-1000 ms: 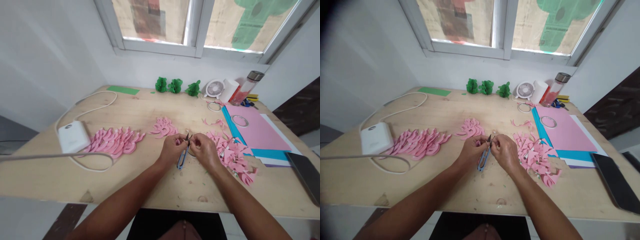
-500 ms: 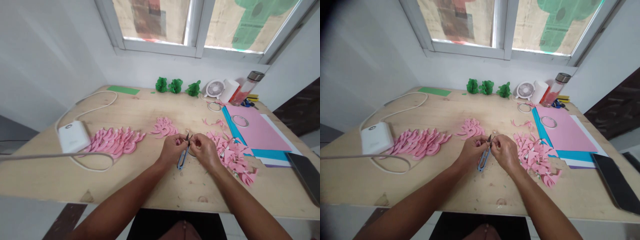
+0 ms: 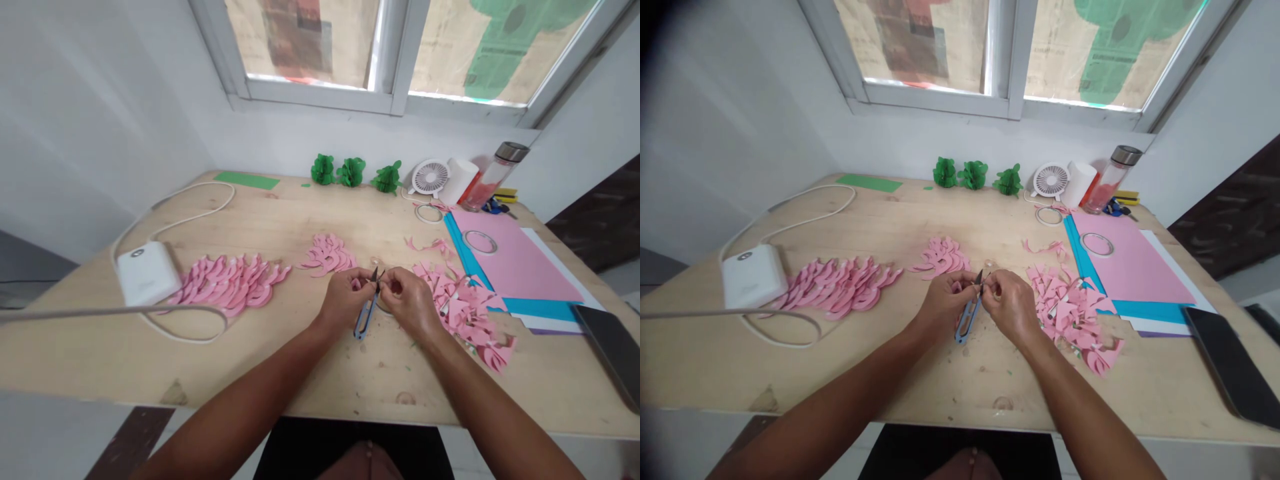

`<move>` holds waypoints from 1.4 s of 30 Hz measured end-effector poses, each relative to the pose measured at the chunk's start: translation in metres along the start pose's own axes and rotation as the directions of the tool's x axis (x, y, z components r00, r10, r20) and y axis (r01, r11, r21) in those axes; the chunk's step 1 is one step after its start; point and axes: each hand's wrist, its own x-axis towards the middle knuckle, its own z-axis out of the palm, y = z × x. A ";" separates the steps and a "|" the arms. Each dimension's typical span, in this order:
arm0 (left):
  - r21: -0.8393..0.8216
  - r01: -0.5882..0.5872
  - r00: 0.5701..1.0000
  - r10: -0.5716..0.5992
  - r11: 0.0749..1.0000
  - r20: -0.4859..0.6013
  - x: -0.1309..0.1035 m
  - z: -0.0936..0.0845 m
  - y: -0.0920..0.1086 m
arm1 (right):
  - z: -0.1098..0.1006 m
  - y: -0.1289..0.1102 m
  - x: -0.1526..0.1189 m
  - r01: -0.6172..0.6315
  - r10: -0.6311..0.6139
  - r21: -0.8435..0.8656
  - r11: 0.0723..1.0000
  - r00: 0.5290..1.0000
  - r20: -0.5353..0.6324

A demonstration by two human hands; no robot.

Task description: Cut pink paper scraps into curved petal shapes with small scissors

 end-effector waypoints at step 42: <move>0.179 -0.109 0.994 0.110 0.978 0.005 -0.003 -0.002 0.003 | 0.002 0.000 0.000 -0.104 0.098 0.128 0.986 0.994 0.055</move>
